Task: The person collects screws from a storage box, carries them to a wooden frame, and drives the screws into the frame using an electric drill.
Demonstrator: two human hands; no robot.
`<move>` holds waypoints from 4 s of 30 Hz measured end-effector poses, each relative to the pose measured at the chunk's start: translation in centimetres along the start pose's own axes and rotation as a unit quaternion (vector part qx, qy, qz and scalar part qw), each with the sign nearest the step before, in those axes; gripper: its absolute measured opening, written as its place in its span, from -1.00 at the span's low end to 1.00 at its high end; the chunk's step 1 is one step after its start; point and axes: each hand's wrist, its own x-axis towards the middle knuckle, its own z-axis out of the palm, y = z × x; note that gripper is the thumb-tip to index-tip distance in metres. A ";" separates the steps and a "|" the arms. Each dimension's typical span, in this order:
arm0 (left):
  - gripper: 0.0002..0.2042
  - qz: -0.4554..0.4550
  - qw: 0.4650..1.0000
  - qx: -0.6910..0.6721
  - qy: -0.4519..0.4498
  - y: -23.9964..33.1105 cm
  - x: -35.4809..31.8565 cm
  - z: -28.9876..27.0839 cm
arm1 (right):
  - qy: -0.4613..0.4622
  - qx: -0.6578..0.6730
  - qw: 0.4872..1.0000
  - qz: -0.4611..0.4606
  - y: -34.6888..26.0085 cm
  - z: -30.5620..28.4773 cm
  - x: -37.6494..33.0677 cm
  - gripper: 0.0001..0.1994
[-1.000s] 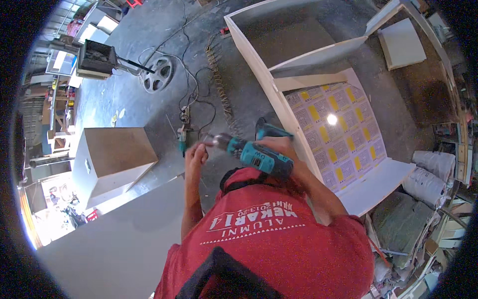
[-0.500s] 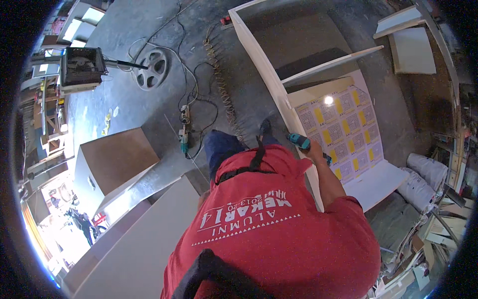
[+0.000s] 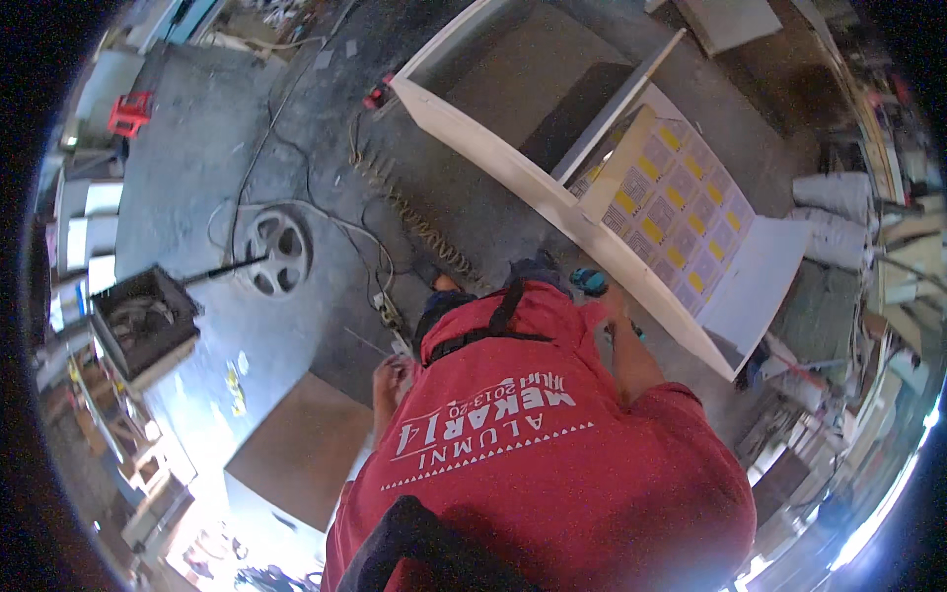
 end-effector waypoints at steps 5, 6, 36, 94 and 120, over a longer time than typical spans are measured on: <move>-0.55 0.086 0.995 0.054 -0.019 15.7 6.9 -9.1 | -0.055 0.165 0.980 0.096 -1.0 7.8 -7.0 -0.47; -0.56 0.093 0.994 0.055 0.013 18.9 7.7 -8.8 | -0.080 0.124 0.982 0.119 -1.0 8.1 -9.3 -0.47; -0.80 0.133 0.947 0.291 -0.022 54.2 15.0 8.4 | -0.007 0.146 0.979 0.141 -44.5 6.2 19.4 -0.49; -0.59 0.067 0.854 0.489 -0.167 86.6 34.7 7.7 | -0.062 0.264 0.954 0.132 -60.8 31.5 17.6 -0.72; -0.71 0.096 0.948 0.303 -0.023 81.0 30.0 4.6 | -0.081 0.227 0.970 -0.033 -72.1 13.7 24.1 -0.84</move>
